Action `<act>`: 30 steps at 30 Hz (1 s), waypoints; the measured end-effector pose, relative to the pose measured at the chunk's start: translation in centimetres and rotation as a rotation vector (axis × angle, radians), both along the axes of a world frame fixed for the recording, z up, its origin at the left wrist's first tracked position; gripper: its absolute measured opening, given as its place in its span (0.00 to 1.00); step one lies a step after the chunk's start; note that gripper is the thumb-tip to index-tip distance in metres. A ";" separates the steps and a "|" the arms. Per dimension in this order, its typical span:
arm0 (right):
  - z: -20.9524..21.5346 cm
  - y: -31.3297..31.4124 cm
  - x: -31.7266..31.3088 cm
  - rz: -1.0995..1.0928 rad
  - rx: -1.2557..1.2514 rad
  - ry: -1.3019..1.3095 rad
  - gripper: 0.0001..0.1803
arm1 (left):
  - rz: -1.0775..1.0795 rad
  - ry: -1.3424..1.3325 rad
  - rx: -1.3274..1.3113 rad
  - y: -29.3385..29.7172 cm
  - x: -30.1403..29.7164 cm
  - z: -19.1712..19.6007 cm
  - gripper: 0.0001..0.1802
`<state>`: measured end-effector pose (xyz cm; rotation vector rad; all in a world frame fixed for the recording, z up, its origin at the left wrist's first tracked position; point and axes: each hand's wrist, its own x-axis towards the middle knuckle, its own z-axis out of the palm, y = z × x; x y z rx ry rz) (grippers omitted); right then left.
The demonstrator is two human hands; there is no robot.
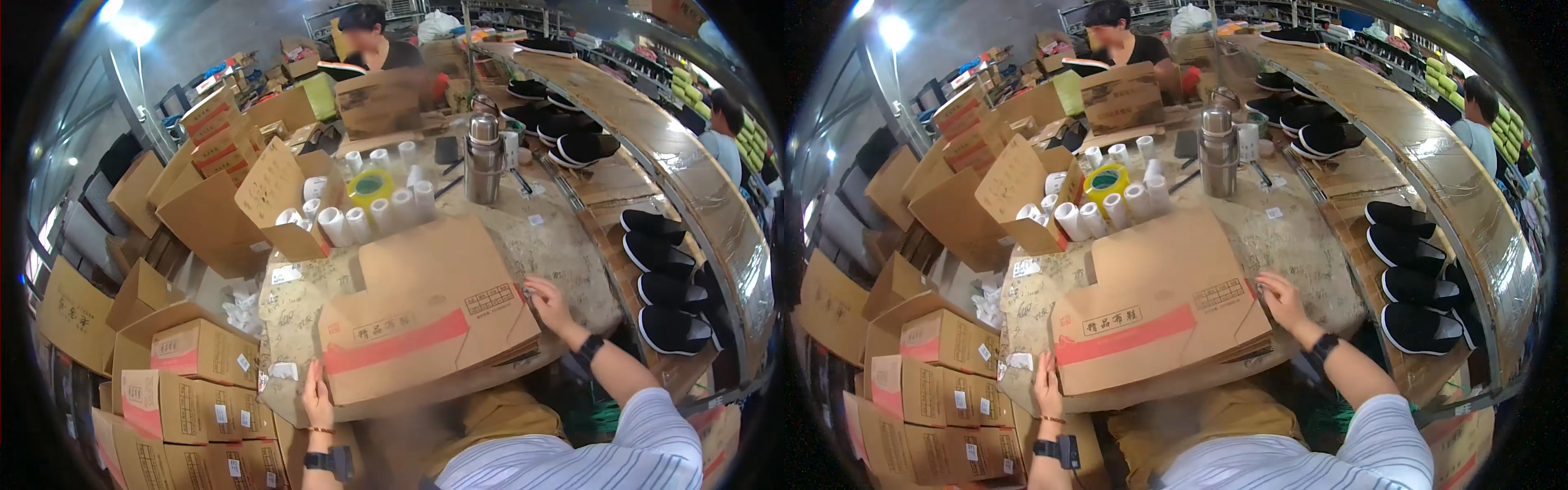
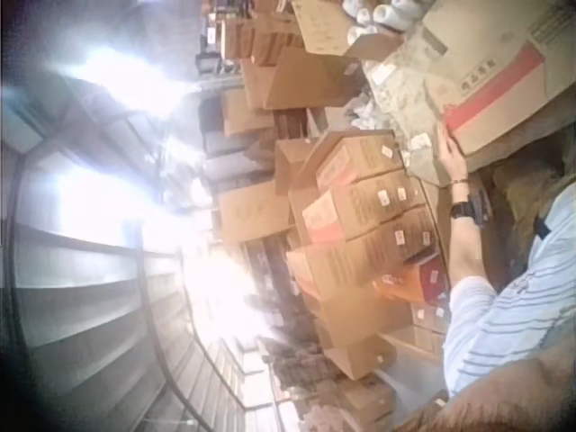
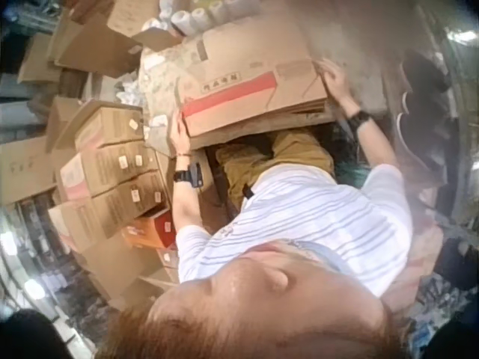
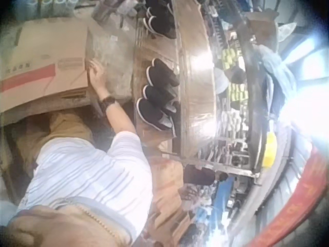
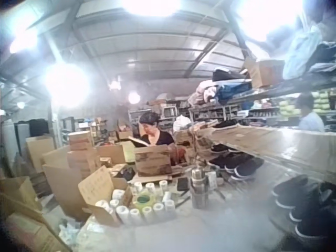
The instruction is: Packing pairs of black shoes into shoe boxes and preparing them for shipment.
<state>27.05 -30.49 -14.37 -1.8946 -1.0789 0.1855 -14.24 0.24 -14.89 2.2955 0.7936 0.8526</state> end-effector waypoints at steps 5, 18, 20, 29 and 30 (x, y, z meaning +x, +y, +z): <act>-1.7 0.3 -9.3 -0.207 0.444 0.364 0.17 | 0.064 -0.616 -0.493 -4.0 3.6 -1.1 0.32; 0.9 0.4 -8.5 -0.275 0.013 -0.155 0.27 | 0.303 -0.215 -0.345 -2.2 3.9 0.4 0.27; 2.5 -0.2 -8.9 -0.184 -0.094 -0.205 0.33 | 0.223 -0.106 -0.353 -2.8 2.9 2.2 0.30; 7.0 -0.6 -9.5 -0.151 -0.354 -0.139 0.50 | 0.099 -0.508 0.316 -5.8 7.5 9.7 0.46; 7.8 -0.2 -10.2 -0.197 -0.477 -0.318 0.50 | 0.162 -0.379 0.679 -5.7 8.3 10.4 0.44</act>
